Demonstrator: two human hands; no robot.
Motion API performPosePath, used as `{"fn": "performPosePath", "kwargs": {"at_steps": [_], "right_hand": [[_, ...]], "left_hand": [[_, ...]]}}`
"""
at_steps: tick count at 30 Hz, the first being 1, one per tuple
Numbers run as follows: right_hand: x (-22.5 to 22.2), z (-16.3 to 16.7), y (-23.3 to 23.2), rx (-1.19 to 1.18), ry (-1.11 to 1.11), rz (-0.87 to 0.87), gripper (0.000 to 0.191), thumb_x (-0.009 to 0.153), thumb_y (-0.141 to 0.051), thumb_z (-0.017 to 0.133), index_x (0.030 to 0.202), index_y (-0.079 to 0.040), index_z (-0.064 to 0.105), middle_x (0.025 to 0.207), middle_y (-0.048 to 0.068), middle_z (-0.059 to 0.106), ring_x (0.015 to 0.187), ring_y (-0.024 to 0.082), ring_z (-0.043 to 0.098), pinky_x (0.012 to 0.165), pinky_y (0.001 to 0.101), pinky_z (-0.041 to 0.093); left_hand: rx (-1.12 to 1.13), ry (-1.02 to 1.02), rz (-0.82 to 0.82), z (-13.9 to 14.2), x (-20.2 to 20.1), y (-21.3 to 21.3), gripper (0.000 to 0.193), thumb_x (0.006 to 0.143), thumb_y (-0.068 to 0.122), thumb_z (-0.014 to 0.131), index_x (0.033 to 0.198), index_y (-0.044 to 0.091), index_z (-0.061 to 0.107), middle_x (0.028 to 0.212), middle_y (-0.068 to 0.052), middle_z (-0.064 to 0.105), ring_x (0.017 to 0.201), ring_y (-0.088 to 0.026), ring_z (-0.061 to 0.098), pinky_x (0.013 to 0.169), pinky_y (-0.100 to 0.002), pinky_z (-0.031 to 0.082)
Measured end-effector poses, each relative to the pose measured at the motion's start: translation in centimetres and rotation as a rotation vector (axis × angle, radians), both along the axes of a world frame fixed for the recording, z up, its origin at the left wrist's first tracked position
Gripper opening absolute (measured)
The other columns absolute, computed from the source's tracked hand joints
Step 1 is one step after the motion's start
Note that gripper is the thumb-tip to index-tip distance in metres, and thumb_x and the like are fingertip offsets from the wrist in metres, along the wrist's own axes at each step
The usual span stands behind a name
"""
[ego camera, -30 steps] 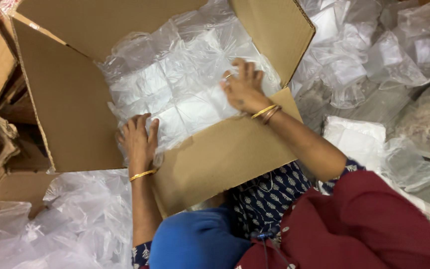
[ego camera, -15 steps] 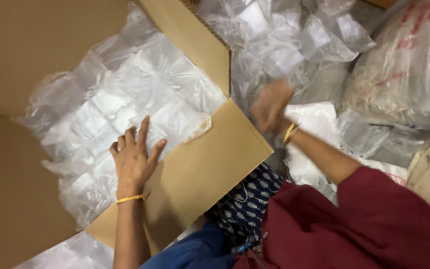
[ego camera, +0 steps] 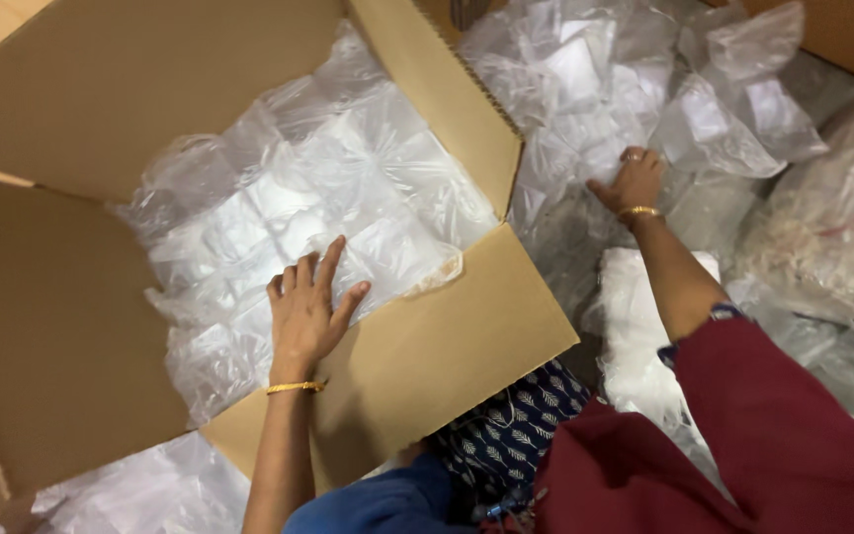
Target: The person sits on the floor and lines a cardboard box with plastic bags, then places plastic-wrapped square containers one at a time into the box, pressing them into an even layer and adding more plastic sheeting over the top. They take wrapped containers from piles on the floor around them and fill the box.
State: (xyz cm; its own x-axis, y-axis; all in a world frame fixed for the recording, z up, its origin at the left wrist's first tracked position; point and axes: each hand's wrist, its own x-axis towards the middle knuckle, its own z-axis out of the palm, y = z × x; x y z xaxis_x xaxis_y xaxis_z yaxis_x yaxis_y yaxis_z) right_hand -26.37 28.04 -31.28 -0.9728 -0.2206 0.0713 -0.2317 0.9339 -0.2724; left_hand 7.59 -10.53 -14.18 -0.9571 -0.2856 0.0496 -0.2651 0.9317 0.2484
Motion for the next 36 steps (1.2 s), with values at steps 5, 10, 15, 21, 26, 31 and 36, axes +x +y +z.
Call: {"fn": "performPosePath", "kwargs": {"at_steps": [5,10,15,21,26,31,36], "right_hand": [[4.8,0.3,0.9,-0.99,-0.134,-0.205,0.079,0.08,-0.038,0.089,0.135,-0.004,0.044,0.135,0.012,0.043,0.129,0.028,0.041,0.115,0.043,0.036],[11.1,9.4,1.0,-1.4,0.288,0.343,0.088,0.081,-0.027,0.087,0.151,-0.012,0.034,0.149,0.008,0.038,0.141,0.023,0.04,0.122,0.0362,0.031],[15.7,20.4,-4.3,-0.731,0.606,1.079,0.103,0.066,-0.036,0.095,0.147,-0.021,0.034,0.15,0.017,0.039,0.145,0.033,0.038,0.126,0.0551,0.032],[15.5,23.2,-15.6,0.255,0.458,1.168,0.12,0.048,-0.047,0.09,0.154,-0.024,0.037,0.151,0.017,0.04,0.143,0.038,0.033,0.12,0.0649,0.018],[13.1,20.7,-17.5,0.007,0.065,1.162,0.099,0.071,-0.058,0.071,0.156,-0.018,0.04,0.149,0.02,0.041,0.143,0.041,0.032,0.115,0.0697,0.015],[14.0,17.0,-17.8,0.062,0.039,1.049,0.096,0.085,-0.081,0.05,0.15,-0.01,0.042,0.139,0.022,0.047,0.14,0.038,0.036,0.118,0.0728,0.005],[14.6,15.5,-16.6,-0.106,0.113,1.118,0.105,0.089,-0.081,0.05,0.154,0.001,0.038,0.15,0.032,0.039,0.144,0.045,0.029,0.121,0.0587,0.011]], "left_hand": [[0.003,0.034,-0.006,-0.2,0.1,-0.1,0.071,0.096,0.062,0.053,0.155,0.022,0.045,0.134,-0.02,0.057,0.122,-0.036,0.052,0.107,-0.056,0.03],[0.028,0.032,-0.004,-0.5,0.8,0.0,0.072,0.096,0.062,0.052,0.155,0.019,0.046,0.133,-0.02,0.058,0.123,-0.036,0.051,0.107,-0.058,0.03],[0.035,0.086,-0.006,-0.5,1.6,0.2,0.07,0.097,0.06,0.054,0.153,0.019,0.047,0.134,-0.018,0.058,0.122,-0.035,0.052,0.108,-0.056,0.031],[0.045,0.091,-0.012,-0.4,1.9,0.1,0.069,0.097,0.059,0.055,0.153,0.018,0.048,0.132,-0.016,0.059,0.12,-0.035,0.053,0.107,-0.055,0.032],[0.031,0.103,-0.014,-0.7,2.0,0.1,0.068,0.097,0.058,0.055,0.152,0.017,0.049,0.131,-0.015,0.06,0.119,-0.034,0.053,0.106,-0.054,0.034],[-0.055,0.132,-0.034,-1.1,2.3,0.7,0.068,0.098,0.056,0.058,0.151,0.015,0.05,0.13,-0.016,0.059,0.117,-0.033,0.054,0.104,-0.054,0.034],[-0.016,0.111,-0.022,-1.1,2.7,1.6,0.066,0.098,0.053,0.058,0.152,0.016,0.05,0.129,-0.014,0.06,0.117,-0.033,0.054,0.105,-0.054,0.033]]}}
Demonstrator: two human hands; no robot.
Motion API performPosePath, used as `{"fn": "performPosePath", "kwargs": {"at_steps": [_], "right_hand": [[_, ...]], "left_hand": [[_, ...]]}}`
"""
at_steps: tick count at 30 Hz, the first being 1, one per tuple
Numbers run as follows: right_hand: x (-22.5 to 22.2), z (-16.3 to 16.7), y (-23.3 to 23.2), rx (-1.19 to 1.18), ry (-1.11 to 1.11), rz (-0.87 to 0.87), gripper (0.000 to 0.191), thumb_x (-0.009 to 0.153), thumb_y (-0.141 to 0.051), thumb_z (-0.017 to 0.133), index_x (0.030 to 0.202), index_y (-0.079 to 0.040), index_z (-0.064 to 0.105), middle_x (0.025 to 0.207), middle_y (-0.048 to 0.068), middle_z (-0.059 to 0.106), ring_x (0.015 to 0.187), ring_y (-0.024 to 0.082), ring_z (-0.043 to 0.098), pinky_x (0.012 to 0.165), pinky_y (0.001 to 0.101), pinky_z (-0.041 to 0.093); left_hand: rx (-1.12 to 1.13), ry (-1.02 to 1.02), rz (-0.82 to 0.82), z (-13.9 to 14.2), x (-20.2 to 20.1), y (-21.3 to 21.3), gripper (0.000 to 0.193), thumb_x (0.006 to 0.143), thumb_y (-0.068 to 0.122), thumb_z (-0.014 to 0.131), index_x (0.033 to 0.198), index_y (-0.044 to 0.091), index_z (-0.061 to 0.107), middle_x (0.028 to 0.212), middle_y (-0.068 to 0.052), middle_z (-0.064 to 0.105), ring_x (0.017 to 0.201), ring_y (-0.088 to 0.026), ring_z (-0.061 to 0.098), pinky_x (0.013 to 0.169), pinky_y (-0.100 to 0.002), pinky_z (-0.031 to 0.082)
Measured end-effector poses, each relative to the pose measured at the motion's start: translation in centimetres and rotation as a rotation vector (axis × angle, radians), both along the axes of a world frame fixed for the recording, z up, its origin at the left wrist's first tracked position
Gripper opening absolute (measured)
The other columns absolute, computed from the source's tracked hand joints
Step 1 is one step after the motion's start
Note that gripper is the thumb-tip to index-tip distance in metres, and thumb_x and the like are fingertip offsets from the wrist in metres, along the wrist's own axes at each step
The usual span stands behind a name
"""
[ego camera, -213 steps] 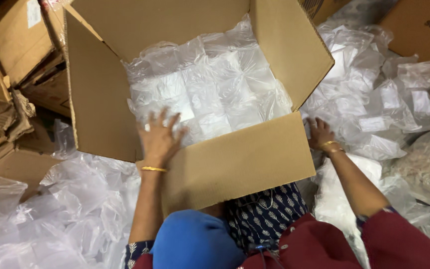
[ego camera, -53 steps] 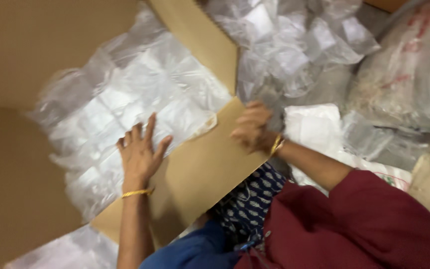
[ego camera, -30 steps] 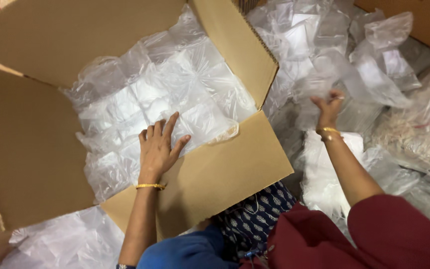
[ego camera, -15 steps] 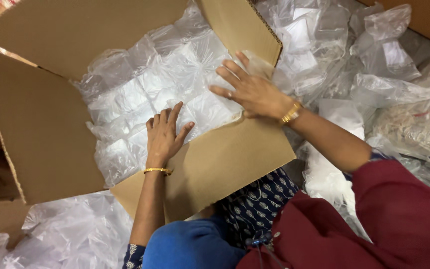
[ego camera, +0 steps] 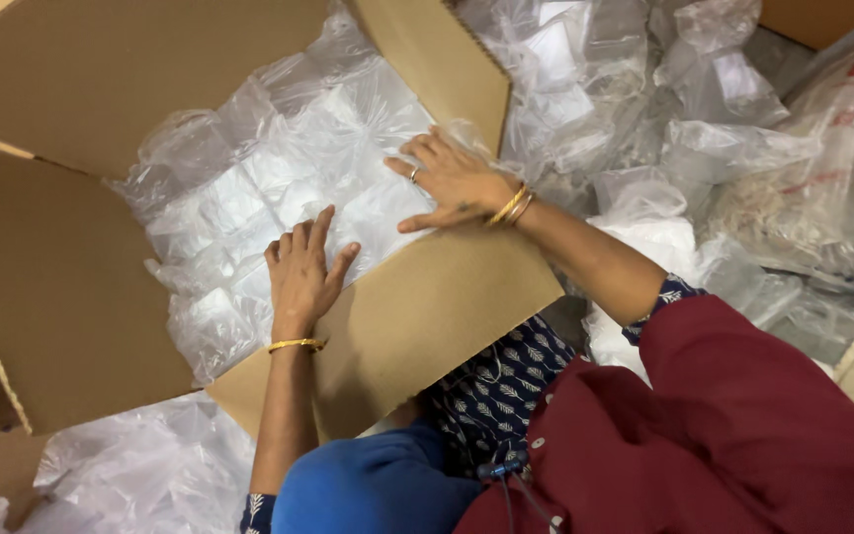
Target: The person sits on the floor and lines a cardboard box with plastic bags, then places plastic-wrapped square containers one at a time into the box, pressing them into an even layer and adding more plastic sheeting over the top. They take wrapped containers from piles on the floor around them and fill the box.
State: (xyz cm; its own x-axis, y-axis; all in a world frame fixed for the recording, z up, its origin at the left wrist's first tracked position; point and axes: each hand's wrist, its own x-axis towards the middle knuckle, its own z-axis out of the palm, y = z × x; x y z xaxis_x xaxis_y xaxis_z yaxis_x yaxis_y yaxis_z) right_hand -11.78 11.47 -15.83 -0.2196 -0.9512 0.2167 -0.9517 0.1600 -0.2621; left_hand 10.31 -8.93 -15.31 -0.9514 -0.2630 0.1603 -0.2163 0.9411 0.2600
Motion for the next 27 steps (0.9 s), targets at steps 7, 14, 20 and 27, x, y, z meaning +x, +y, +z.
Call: {"fn": "performPosePath", "kwargs": {"at_steps": [7,14,20,27], "right_hand": [[7.5,-7.7,11.4,-0.335,0.033,0.12,0.067,0.104,-0.053,0.06,0.155,-0.01,0.047,0.165,0.018,0.039,0.158,0.037,0.03,0.133,0.0557,0.02],[-3.6,-13.3,27.1,0.08,0.122,-0.991,0.09,0.079,-0.059,0.081,0.15,-0.015,0.048,0.15,0.028,0.035,0.133,0.051,0.039,0.107,0.0603,0.033],[-4.7,-13.6,27.8,0.359,-0.35,-1.188,0.108,0.06,-0.053,0.087,0.153,-0.027,0.041,0.168,0.022,0.014,0.134,0.053,0.041,0.106,0.0531,0.046],[-7.3,-12.8,27.5,0.452,-0.277,-0.964,0.111,0.055,-0.043,0.094,0.146,-0.006,0.043,0.151,0.019,0.041,0.123,0.048,0.054,0.102,0.0512,0.051]], "left_hand": [[-0.002,0.01,-0.029,-0.5,0.6,0.1,0.065,0.098,0.049,0.06,0.153,0.016,0.049,0.129,-0.013,0.06,0.117,-0.034,0.053,0.107,-0.053,0.032],[0.018,-0.003,0.001,-1.5,0.5,0.9,0.064,0.099,0.05,0.06,0.152,0.016,0.05,0.127,-0.012,0.06,0.114,-0.033,0.055,0.107,-0.054,0.033],[0.015,0.085,0.028,-1.3,0.1,1.7,0.06,0.096,0.048,0.063,0.146,0.015,0.056,0.128,-0.012,0.06,0.114,-0.033,0.055,0.106,-0.051,0.034],[0.056,0.238,0.004,-1.0,0.4,2.2,0.051,0.096,0.038,0.07,0.137,0.01,0.062,0.13,-0.014,0.059,0.113,-0.032,0.055,0.104,-0.048,0.038]]}}
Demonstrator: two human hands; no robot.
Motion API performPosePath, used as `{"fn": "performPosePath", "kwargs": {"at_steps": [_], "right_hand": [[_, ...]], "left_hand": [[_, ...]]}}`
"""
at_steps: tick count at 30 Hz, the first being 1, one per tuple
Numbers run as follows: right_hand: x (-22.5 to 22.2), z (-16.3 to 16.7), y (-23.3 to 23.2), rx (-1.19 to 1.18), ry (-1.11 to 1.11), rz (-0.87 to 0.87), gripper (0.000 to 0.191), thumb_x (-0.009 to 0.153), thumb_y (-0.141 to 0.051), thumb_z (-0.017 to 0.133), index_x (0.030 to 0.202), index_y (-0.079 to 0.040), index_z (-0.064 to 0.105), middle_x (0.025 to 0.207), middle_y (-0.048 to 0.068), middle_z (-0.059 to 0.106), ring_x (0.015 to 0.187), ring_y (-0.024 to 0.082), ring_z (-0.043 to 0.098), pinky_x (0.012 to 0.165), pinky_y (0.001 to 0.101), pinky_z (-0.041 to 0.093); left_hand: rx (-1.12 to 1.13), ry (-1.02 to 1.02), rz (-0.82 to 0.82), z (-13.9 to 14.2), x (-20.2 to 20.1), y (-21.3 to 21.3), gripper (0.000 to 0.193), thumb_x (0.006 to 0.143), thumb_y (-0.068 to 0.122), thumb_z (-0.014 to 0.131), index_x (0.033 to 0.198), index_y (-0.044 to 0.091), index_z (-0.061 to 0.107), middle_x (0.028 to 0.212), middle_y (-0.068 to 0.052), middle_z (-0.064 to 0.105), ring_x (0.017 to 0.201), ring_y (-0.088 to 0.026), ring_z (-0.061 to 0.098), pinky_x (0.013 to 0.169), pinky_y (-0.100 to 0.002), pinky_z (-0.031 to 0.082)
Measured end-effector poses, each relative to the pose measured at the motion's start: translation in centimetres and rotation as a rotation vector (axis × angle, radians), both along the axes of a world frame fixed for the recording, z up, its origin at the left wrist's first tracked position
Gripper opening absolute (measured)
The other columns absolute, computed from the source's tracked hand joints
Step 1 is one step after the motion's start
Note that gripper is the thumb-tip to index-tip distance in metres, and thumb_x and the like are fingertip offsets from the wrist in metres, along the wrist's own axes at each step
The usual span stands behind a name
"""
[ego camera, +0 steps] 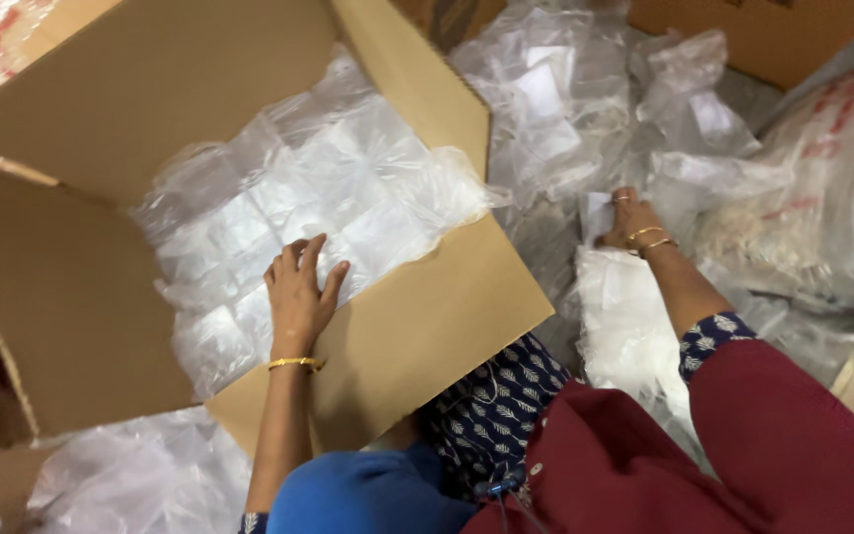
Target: The person sits on the floor and lines a cardboard box with plastic bags, then places plastic-wrapped square containers one at a time into the box, pressing them into an even layer and adding more plastic sheeting over the top. They take wrapped containers from piles on the floor around them and fill the box.
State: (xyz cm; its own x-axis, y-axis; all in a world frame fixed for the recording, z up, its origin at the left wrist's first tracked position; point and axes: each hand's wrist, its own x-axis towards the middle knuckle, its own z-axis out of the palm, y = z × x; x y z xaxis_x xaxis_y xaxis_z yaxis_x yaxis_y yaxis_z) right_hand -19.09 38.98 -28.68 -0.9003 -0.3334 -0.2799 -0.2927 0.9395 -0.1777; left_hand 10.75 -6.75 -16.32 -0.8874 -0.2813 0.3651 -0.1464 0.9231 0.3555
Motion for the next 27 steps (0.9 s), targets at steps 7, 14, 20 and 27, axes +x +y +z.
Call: {"fn": "performPosePath", "kwargs": {"at_steps": [7,14,20,27], "right_hand": [[3.2,0.3,-3.0,-1.575,0.146,-0.038,0.083,0.084,-0.034,0.091,0.137,-0.004,0.035,0.125,0.017,0.054,0.111,0.031,0.061,0.095,0.0416,0.051],[17.3,6.6,-16.4,-1.649,-0.49,0.327,0.072,0.087,-0.041,0.08,0.139,-0.008,0.043,0.144,0.016,0.038,0.134,0.032,0.042,0.112,0.0469,0.039],[16.9,13.8,-19.1,-1.291,-0.215,0.705,0.066,0.09,-0.048,0.072,0.141,-0.012,0.049,0.161,0.015,0.024,0.153,0.032,0.026,0.126,0.0514,0.029],[16.0,12.9,-17.3,-1.189,-0.158,0.649,0.048,0.089,-0.024,0.072,0.13,-0.007,0.056,0.156,0.015,0.033,0.147,0.032,0.035,0.123,0.0488,0.034]], "left_hand": [[0.426,0.414,-0.177,4.5,-1.1,3.0,0.05,0.094,0.019,0.076,0.139,0.008,0.057,0.136,-0.016,0.056,0.13,-0.033,0.055,0.113,-0.043,0.046],[0.211,0.294,-0.756,8.3,-3.4,9.8,0.084,0.081,0.053,0.083,0.152,0.023,0.047,0.16,-0.028,0.026,0.146,-0.048,0.034,0.123,-0.058,0.033],[-0.328,-0.004,-0.211,9.1,-2.4,-2.6,0.102,0.058,0.025,0.088,0.152,0.043,0.055,0.162,-0.016,0.033,0.148,-0.042,0.031,0.117,-0.064,0.021],[0.023,-0.503,0.232,4.0,1.5,-17.6,0.057,0.067,0.06,0.083,0.112,0.027,0.071,0.148,-0.017,0.037,0.142,-0.042,0.024,0.109,-0.071,0.015]]}}
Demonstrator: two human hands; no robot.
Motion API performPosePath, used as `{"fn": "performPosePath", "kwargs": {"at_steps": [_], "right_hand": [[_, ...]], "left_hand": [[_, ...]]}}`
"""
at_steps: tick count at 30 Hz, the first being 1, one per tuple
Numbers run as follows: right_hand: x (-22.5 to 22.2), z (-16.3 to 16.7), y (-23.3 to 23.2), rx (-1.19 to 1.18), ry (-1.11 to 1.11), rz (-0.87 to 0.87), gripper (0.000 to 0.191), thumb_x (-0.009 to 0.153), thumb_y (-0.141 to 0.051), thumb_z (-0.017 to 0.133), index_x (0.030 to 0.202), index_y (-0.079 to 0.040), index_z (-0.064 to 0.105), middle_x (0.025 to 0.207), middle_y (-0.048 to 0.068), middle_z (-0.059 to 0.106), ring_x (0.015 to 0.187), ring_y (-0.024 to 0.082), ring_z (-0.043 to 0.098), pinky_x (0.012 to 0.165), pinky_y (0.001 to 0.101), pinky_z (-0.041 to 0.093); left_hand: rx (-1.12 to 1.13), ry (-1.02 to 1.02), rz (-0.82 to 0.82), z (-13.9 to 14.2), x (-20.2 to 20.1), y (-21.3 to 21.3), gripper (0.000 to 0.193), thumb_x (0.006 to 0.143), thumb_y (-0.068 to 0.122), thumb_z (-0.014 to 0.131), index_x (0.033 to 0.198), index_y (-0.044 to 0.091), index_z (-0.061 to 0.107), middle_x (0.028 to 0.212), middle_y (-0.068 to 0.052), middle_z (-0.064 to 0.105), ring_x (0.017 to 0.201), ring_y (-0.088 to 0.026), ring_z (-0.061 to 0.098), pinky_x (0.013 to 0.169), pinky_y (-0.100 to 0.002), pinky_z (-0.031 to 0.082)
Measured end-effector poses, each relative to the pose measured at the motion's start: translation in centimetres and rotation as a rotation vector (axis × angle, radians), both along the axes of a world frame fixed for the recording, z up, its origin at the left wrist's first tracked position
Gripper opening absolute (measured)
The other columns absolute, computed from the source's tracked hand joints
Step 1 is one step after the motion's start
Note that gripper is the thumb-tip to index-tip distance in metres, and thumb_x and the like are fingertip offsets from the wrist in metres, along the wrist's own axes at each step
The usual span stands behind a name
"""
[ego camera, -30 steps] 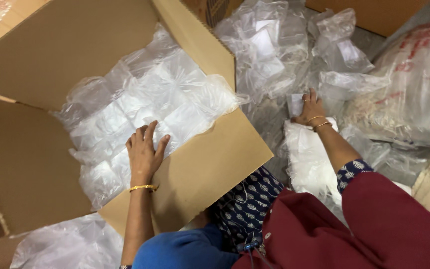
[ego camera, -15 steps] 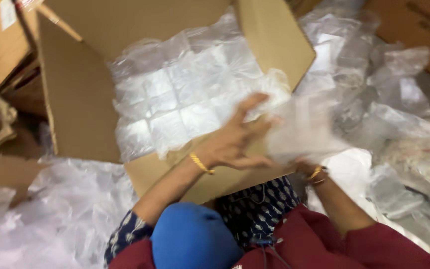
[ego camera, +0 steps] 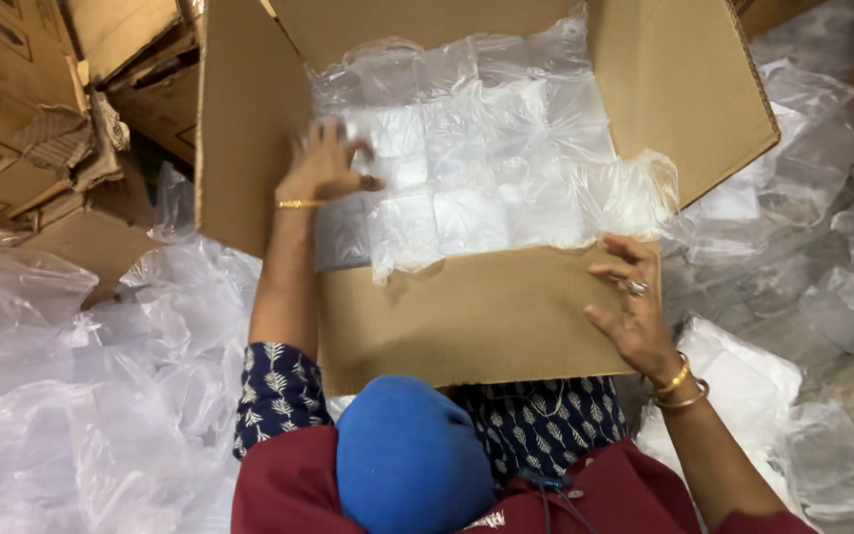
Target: The person sits on the floor and lines a cardboard box with plastic bags, then places plastic-wrapped square containers one at a time into the box, pressing them into an even layer and adding more plastic sheeting over the top. They take wrapped containers from piles on the floor around them and fill the box.
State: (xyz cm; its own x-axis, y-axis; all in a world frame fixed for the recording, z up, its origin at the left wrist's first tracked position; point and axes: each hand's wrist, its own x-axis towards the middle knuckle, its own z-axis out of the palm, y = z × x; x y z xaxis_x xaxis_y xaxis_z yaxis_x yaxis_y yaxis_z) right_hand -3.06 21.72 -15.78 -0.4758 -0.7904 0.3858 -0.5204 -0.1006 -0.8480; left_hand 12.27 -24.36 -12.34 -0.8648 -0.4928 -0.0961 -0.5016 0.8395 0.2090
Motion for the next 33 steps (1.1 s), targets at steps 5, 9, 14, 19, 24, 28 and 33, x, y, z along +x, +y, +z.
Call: {"fn": "performPosePath", "kwargs": {"at_steps": [5,9,14,19,24,28,33], "right_hand": [[-2.9,-2.8,3.2,-0.227,-0.073,-0.173,0.026,0.099,-0.007,0.062,0.125,-0.005,0.056,0.144,0.011,0.049,0.126,0.021,0.058,0.11,0.0371,0.054],[-10.8,-4.7,9.1,-0.193,0.182,-0.476,0.02,0.107,-0.009,0.066,0.123,-0.003,0.055,0.133,0.011,0.053,0.121,0.021,0.055,0.108,0.0326,0.054],[-24.8,-6.6,14.6,0.599,0.493,-0.785,0.028,0.11,-0.016,0.071,0.124,0.001,0.053,0.126,0.018,0.053,0.119,0.03,0.054,0.105,0.0361,0.047],[-29.4,-8.6,15.1,1.358,0.145,-0.718,0.036,0.109,-0.023,0.071,0.127,0.003,0.053,0.123,0.022,0.056,0.116,0.035,0.055,0.102,0.0407,0.047],[-29.4,-9.9,14.5,1.416,0.103,-0.711,0.044,0.108,-0.03,0.071,0.129,0.004,0.053,0.119,0.025,0.058,0.112,0.04,0.057,0.099,0.0453,0.047],[-29.1,-10.4,13.8,1.426,0.097,-0.709,0.05,0.108,-0.035,0.071,0.131,0.006,0.053,0.117,0.029,0.06,0.11,0.044,0.058,0.096,0.0489,0.047],[-28.7,-11.1,13.7,1.385,0.118,-0.736,0.059,0.107,-0.042,0.071,0.133,0.007,0.053,0.113,0.032,0.063,0.106,0.048,0.06,0.093,0.0535,0.047]], "left_hand": [[-0.026,-0.031,0.092,-4.0,-0.5,0.2,0.047,0.097,0.062,0.056,0.119,0.023,0.07,0.139,-0.014,0.05,0.135,-0.037,0.04,0.109,-0.072,0.025],[-0.057,0.039,0.152,-4.7,-0.6,0.3,0.046,0.096,0.058,0.056,0.125,0.024,0.068,0.135,-0.01,0.054,0.133,-0.034,0.045,0.109,-0.07,0.028],[-0.082,0.19,0.134,-5.2,0.3,0.8,0.057,0.096,0.058,0.056,0.14,0.021,0.058,0.136,-0.013,0.054,0.13,-0.037,0.044,0.113,-0.063,0.024],[-0.126,0.209,0.148,-5.5,0.1,1.1,0.057,0.097,0.057,0.056,0.142,0.022,0.057,0.138,-0.013,0.053,0.134,-0.036,0.042,0.115,-0.064,0.02],[-0.117,0.211,0.158,-6.0,-0.4,0.7,0.056,0.096,0.056,0.057,0.141,0.023,0.057,0.139,-0.011,0.054,0.134,-0.035,0.041,0.116,-0.065,0.017],[-0.106,0.231,0.163,-6.3,-0.5,0.6,0.056,0.096,0.055,0.059,0.142,0.023,0.057,0.14,-0.011,0.053,0.135,-0.034,0.042,0.117,-0.064,0.019],[-0.111,0.231,0.169,-6.1,-0.6,0.8,0.056,0.095,0.054,0.061,0.141,0.023,0.057,0.141,-0.012,0.052,0.135,-0.035,0.041,0.116,-0.063,0.019]]}}
